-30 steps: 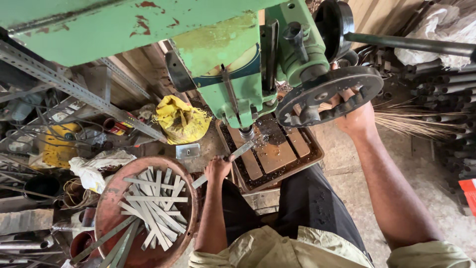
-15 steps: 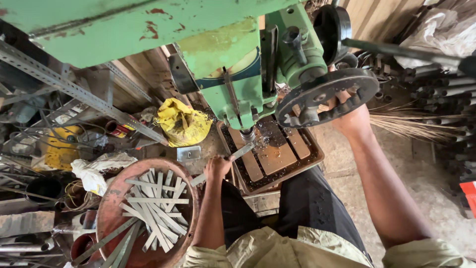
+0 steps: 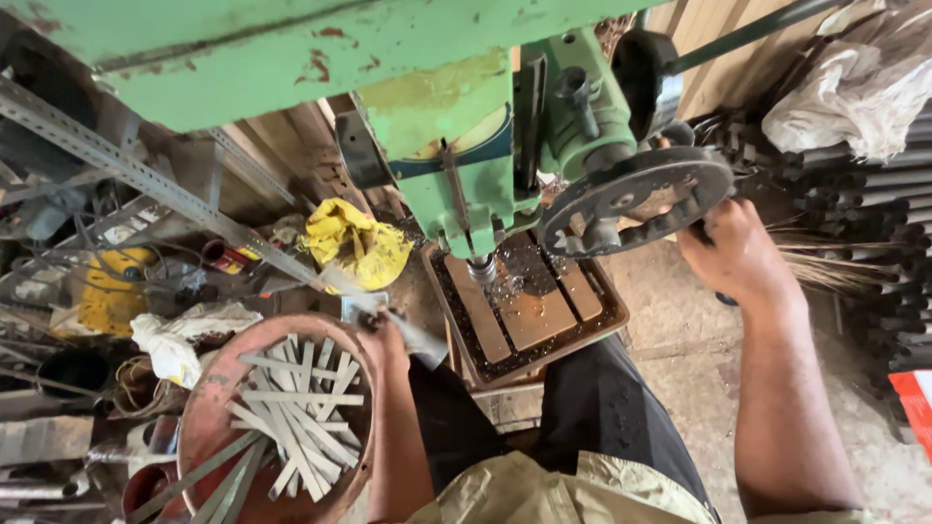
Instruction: The person repeatedly drills holes into small metal strips using a green drill press. They pick each strip from a red basin, position it under the drill bit, operate the machine's wheel to drill, then return the strip to the basin.
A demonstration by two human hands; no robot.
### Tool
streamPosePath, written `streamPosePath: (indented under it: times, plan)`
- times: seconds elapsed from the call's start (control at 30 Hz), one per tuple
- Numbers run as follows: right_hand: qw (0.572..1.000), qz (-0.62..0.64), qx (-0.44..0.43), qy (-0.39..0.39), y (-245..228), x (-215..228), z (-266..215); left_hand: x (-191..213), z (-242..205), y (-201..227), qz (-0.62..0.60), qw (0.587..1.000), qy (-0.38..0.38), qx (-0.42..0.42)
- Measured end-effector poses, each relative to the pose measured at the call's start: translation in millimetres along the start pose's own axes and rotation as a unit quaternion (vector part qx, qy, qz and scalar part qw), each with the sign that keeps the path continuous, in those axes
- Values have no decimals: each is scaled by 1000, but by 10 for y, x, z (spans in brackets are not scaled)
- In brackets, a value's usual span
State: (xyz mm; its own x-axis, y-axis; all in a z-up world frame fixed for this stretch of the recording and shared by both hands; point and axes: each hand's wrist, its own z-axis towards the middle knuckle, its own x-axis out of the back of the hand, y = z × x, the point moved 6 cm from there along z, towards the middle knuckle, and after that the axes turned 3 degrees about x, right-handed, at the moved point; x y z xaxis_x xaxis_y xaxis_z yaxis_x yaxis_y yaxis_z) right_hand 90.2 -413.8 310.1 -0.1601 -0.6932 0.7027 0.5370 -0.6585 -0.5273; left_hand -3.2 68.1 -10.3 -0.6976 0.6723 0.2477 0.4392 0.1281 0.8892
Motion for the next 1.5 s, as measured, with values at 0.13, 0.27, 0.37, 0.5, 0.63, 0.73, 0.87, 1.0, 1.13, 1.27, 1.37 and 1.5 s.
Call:
streamPosePath:
  times: [0.13,0.27,0.37,0.5,0.63,0.73,0.87,1.0,1.13,1.27,1.37,1.5]
  plan:
    - [996,12,-89,-22,201,-109,-38,-167,-131,-219,-294,952,21,82]
    - [998,41,-39,5,144,-96,-64,-496,9,-598,-408,910,28,69]
    - [998,52,-43,11,127,-108,-34,-589,0,-811,-434,898,48,48]
    - [999,28,-13,-6,110,-101,-16,-596,-123,-718,-428,903,40,23]
    - [991,59,106,57,-83,-116,36,-605,-170,-637,-418,906,33,49]
    - [986,58,145,60,-158,-112,66,-606,-120,-691,-438,895,14,79]
    - [994,100,46,1,-31,-140,119,-676,45,-903,-418,905,19,78]
    - [998,52,27,-17,-86,-38,80,-672,119,-1016,-365,927,42,71]
    - [998,4,69,0,-213,3,101,-679,0,-865,-389,916,29,96]
    - [994,-57,95,9,-293,20,91,-679,-79,-779,-417,901,27,112]
    - [995,-79,53,1,-247,-10,51,-686,-72,-812,-413,902,26,124]
    - [995,-58,73,27,-366,22,58,-693,6,-885,-395,915,24,80]
